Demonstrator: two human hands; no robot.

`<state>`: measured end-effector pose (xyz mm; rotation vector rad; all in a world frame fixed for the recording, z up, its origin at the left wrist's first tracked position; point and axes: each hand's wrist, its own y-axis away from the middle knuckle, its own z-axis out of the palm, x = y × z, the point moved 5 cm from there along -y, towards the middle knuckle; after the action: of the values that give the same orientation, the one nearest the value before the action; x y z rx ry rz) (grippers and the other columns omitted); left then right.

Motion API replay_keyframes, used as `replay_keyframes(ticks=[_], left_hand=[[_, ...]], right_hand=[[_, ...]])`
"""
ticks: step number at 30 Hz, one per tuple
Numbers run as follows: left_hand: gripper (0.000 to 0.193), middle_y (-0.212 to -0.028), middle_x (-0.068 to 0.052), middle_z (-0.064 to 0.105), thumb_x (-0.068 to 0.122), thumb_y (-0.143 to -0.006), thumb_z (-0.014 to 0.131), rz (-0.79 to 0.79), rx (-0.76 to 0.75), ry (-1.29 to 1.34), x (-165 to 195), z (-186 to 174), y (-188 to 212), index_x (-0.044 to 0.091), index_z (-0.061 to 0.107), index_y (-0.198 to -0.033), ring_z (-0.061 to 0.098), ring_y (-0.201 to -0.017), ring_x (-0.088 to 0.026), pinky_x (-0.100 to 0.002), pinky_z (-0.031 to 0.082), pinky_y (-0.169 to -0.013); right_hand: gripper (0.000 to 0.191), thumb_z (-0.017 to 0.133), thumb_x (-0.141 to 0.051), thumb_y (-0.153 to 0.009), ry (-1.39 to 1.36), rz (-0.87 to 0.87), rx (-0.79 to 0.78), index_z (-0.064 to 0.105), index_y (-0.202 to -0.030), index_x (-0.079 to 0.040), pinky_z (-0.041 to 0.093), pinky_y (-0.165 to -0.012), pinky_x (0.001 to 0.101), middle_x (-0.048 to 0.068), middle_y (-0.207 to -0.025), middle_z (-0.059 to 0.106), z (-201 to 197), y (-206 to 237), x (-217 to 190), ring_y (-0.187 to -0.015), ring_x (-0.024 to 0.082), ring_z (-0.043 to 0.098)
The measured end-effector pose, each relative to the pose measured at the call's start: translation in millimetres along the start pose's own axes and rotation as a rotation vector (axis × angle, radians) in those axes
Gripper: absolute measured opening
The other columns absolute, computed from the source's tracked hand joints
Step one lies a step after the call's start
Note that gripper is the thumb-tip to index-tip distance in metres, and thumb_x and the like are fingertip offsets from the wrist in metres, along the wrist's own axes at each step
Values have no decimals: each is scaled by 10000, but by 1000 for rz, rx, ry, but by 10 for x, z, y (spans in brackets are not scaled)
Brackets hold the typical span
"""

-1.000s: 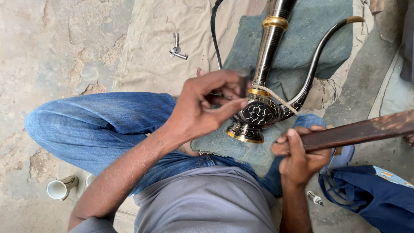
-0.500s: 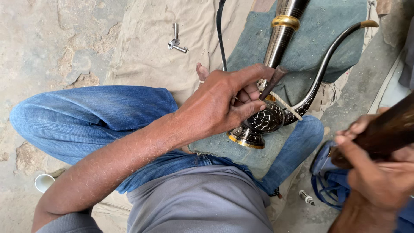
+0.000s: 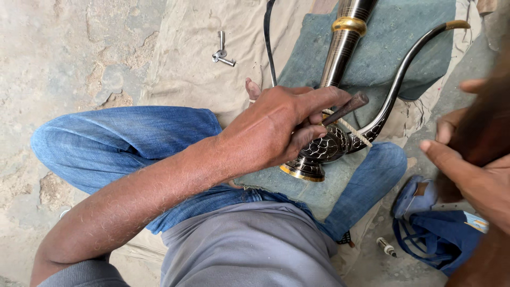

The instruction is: The person sits cross-legged and uses a chisel and wooden mallet to hammer decorative patterns into a metal vessel. The person repeatedly taps the chisel along the curved surface of the vessel, adjusting the chisel position between strikes.

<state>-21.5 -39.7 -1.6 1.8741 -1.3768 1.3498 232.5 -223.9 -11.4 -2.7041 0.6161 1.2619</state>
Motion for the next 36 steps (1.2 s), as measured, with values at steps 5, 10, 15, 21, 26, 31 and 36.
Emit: replay_keyframes(ticks=[5,10,15,21,26,31,36], left_hand=[[493,-1014,-106,715,85,-969,728,-51,22,10,-14,43,50,118,551,-1427,726,-787,-191,-378,585,-647],[475,-1056,-102,694,97,-983,744,-14,72,-37,18,41,137,118,554,-1418,728,-839,-174,-363,606,-718],[484,-919,-67,657,56,-949,762,-40,122,-46,13,22,197,99,576,-1394,663,-771,-188,-425,492,-797],[479,-920,-49,671,92,-933,790,-113,219,40,-26,35,295,93,601,-1374,678,-734,-129,-276,580,-688],[470,-1004,-57,687,72,-977,779,-86,310,113,-20,68,424,76,587,-1406,705,-848,-117,-242,614,-744],[468,-1051,-67,703,68,-966,797,-77,376,111,-43,99,509,62,596,-1389,712,-883,-110,-234,612,-761],[447,-962,-27,726,90,-924,834,-213,501,183,-152,196,594,53,634,-1322,718,-852,-61,-203,617,-735]], right_hand=[[271,665,-147,-1039,833,428,-278,615,-1270,-14,634,-761,350,185,-932,727,-36,-102,204,-790,265,759],[485,710,-184,-864,597,-116,-155,621,-1279,52,613,-749,363,192,-1014,677,0,-178,-218,-832,258,712],[293,698,-118,-996,578,148,-90,657,-1253,16,591,-622,365,183,-900,705,-57,-80,-235,-681,271,711],[211,700,-174,-1067,524,139,23,710,-981,19,534,-497,337,131,-713,658,-33,-200,-258,-553,235,659],[196,635,-70,-970,694,7,-165,662,-1123,49,545,-593,355,198,-843,660,68,-250,-658,-668,285,675],[420,683,46,-887,578,-518,-109,590,-1295,85,549,-766,373,258,-1048,661,137,-331,-1513,-900,313,683],[423,597,4,-856,98,138,-241,611,-1277,-43,577,-851,281,118,-1039,708,275,-454,-1405,-985,195,712]])
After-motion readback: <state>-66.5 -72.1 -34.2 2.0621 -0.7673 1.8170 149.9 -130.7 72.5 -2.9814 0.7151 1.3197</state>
